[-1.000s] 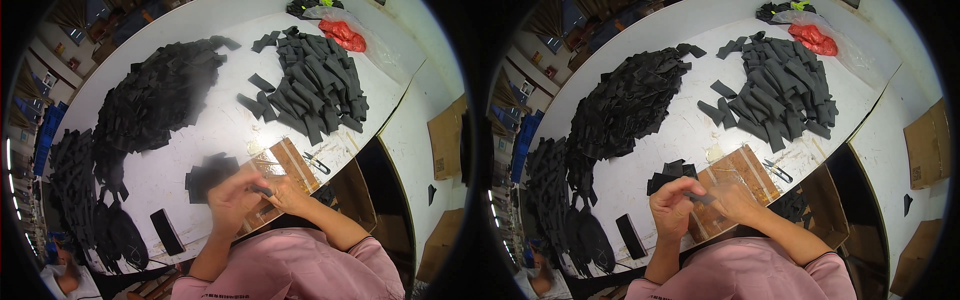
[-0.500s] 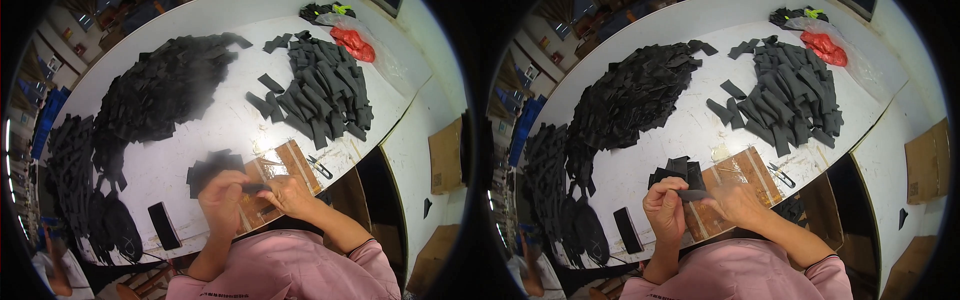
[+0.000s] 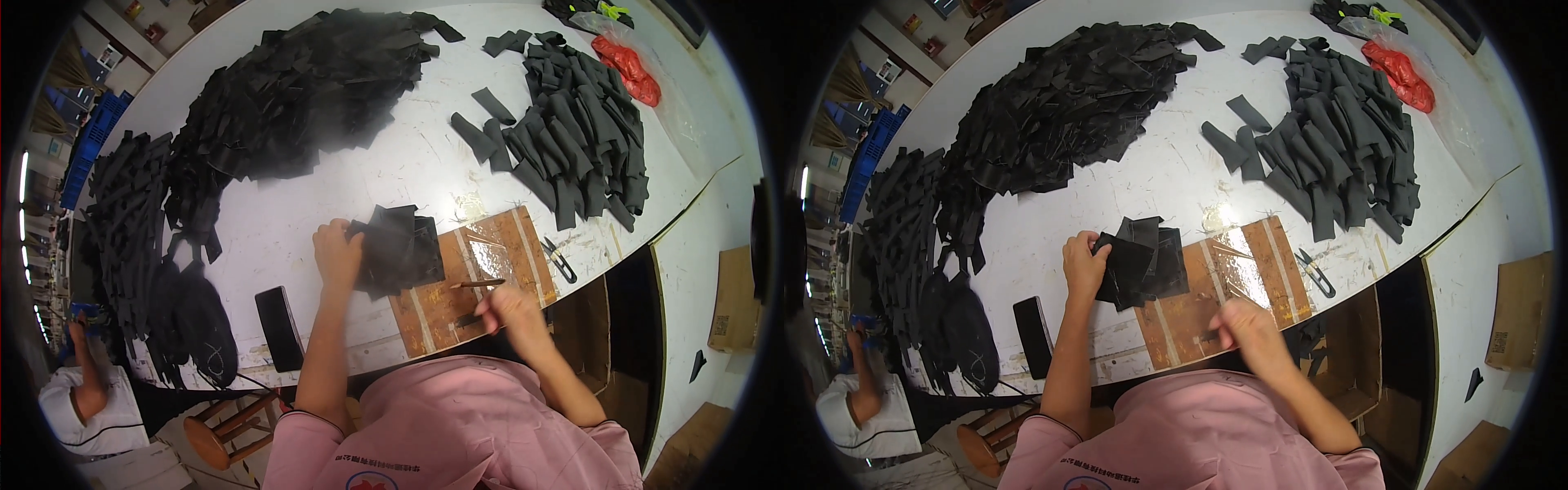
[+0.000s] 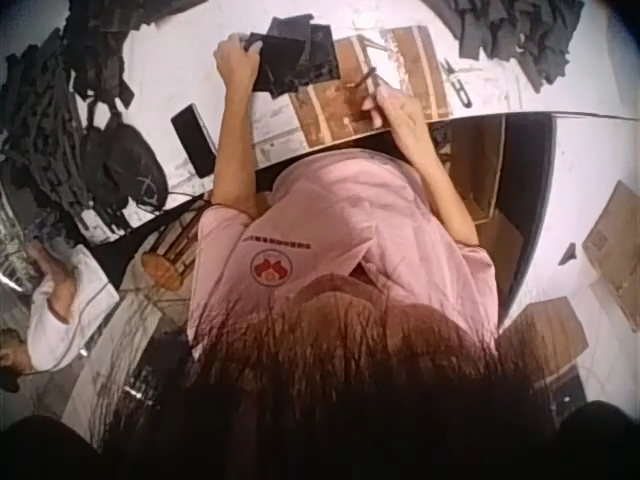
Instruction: The recorder folds and assembles small black rubber components at a workshop workbench.
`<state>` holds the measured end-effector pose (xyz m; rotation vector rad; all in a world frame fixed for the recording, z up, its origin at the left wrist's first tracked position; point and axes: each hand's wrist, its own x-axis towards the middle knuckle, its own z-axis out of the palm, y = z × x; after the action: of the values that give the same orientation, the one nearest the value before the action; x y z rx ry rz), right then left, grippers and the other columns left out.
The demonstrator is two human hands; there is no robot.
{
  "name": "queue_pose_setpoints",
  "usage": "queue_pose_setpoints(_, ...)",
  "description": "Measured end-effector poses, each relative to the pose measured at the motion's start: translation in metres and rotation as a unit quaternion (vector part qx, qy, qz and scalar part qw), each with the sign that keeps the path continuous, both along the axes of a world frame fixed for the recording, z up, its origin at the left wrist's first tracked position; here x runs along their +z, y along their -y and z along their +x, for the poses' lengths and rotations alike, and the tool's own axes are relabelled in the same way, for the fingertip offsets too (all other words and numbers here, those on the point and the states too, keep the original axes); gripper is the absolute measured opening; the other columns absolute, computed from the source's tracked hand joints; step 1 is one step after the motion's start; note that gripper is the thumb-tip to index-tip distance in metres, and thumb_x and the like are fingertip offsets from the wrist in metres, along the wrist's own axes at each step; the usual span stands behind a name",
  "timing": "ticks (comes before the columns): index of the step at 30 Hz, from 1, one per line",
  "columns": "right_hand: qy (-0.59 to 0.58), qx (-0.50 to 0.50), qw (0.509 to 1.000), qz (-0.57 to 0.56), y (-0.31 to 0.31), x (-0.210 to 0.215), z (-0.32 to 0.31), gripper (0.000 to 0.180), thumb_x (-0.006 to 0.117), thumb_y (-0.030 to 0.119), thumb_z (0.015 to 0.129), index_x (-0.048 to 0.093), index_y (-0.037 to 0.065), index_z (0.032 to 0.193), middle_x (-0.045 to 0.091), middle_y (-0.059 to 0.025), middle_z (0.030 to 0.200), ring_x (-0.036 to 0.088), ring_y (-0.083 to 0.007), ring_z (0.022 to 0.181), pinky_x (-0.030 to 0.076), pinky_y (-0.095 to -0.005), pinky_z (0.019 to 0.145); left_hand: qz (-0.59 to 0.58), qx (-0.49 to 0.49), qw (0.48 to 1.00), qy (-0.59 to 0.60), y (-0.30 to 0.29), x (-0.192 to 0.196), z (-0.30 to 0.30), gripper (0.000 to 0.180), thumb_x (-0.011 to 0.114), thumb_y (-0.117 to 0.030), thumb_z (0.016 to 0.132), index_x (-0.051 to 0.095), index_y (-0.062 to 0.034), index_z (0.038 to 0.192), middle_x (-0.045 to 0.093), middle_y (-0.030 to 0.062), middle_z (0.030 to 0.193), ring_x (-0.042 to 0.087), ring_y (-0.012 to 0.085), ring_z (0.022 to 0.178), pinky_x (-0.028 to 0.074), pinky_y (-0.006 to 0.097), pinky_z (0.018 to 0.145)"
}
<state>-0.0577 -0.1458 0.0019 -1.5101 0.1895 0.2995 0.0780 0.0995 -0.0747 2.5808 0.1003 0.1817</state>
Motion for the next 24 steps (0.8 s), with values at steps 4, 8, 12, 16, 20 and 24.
queue_pose_setpoints(4,-0.014,0.081,0.996,-0.042,-0.032,-0.006,-0.008,0.039,0.042,0.031,0.089,0.054,-0.001,0.070,0.049,-0.0037,0.055,0.045,-0.0100,0.050,0.038,-0.0247,0.048,-0.029,-0.017,0.999,0.000,-0.010,0.000,0.005,0.018,0.063,-0.007,0.068,0.057,-0.0036,0.085,0.053,0.0117,0.082,0.049,0.0284,0.083,0.040,0.035,0.074)
queue_pose_setpoints(8,0.031,0.186,0.975,-0.120,-0.045,-0.013,0.003,0.037,0.044,0.028,0.088,0.052,-0.002,0.068,0.048,-0.0075,0.054,0.047,-0.0146,0.050,0.039,-0.0285,0.050,-0.232,0.068,0.951,0.193,-0.006,0.021,-0.011,0.008,0.058,-0.002,0.073,0.055,0.0000,0.080,0.055,0.0083,0.075,0.053,0.0171,0.064,0.044,0.026,0.059)
queue_pose_setpoints(12,0.064,0.148,0.986,-0.049,-0.069,-0.024,0.017,0.029,0.046,0.025,0.088,0.051,0.001,0.073,0.051,-0.0029,0.060,0.047,-0.0100,0.054,0.039,-0.0245,0.051,-0.536,0.128,0.828,0.102,0.005,0.047,-0.052,0.010,0.055,-0.003,0.079,0.051,-0.0001,0.087,0.053,0.0053,0.080,0.052,0.0124,0.067,0.045,0.025,0.059)
queue_pose_setpoints(16,-0.012,-0.021,0.987,0.161,-0.093,-0.029,0.030,0.024,0.050,0.021,0.086,0.055,-0.002,0.092,0.057,-0.0039,0.075,0.051,-0.0094,0.067,0.043,-0.0233,0.061,-0.765,0.095,0.634,-0.069,0.024,0.047,-0.105,0.019,0.051,-0.002,0.080,0.046,-0.0024,0.098,0.051,0.0082,0.098,0.051,0.0142,0.081,0.046,0.029,0.067)
queue_pose_setpoints(20,0.021,-0.071,0.973,0.217,-0.088,-0.020,0.025,0.018,0.049,0.012,0.086,0.057,-0.001,0.095,0.059,-0.0048,0.080,0.052,-0.0073,0.072,0.042,-0.0209,0.063,-0.771,0.082,0.608,-0.168,0.041,0.031,-0.151,0.018,0.048,0.001,0.080,0.046,-0.0039,0.097,0.053,0.0106,0.103,0.054,0.0202,0.090,0.043,0.034,0.079)
queue_pose_setpoints(24,0.181,0.138,0.954,-0.194,-0.050,-0.004,0.020,0.012,0.056,0.012,0.078,0.057,0.001,0.076,0.054,-0.0128,0.068,0.052,-0.0261,0.068,0.040,-0.0341,0.069,-0.778,0.021,0.604,-0.171,0.030,0.052,-0.134,0.033,0.046,-0.008,0.076,0.044,0.0005,0.107,0.051,0.0155,0.104,0.049,0.0235,0.097,0.037,0.034,0.089)
